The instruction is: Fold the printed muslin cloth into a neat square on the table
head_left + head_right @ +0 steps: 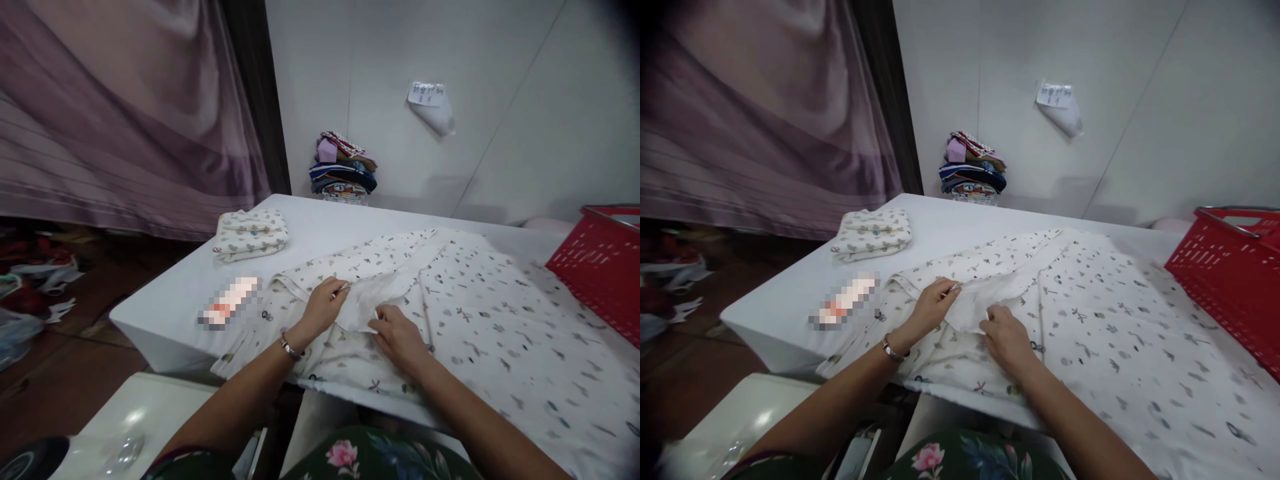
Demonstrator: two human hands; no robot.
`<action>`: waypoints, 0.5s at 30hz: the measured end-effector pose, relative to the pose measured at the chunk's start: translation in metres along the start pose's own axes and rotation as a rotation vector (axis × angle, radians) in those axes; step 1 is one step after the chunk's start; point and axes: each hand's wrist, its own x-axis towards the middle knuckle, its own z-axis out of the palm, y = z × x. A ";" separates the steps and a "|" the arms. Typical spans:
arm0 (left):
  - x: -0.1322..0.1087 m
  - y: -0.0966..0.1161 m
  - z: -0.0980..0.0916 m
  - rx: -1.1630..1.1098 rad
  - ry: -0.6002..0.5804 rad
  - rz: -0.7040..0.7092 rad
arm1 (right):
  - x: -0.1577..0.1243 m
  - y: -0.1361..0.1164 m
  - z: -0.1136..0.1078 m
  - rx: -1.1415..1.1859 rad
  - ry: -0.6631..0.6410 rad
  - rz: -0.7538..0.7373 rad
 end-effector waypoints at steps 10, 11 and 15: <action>-0.006 0.008 0.007 -0.174 -0.042 -0.026 | 0.051 0.011 -0.018 0.254 0.159 -0.201; -0.006 0.008 0.007 -0.197 -0.050 -0.030 | 0.055 0.011 -0.019 0.272 0.160 -0.189; -0.006 0.009 0.005 -0.216 -0.068 -0.034 | 0.063 0.008 -0.022 0.311 0.171 -0.138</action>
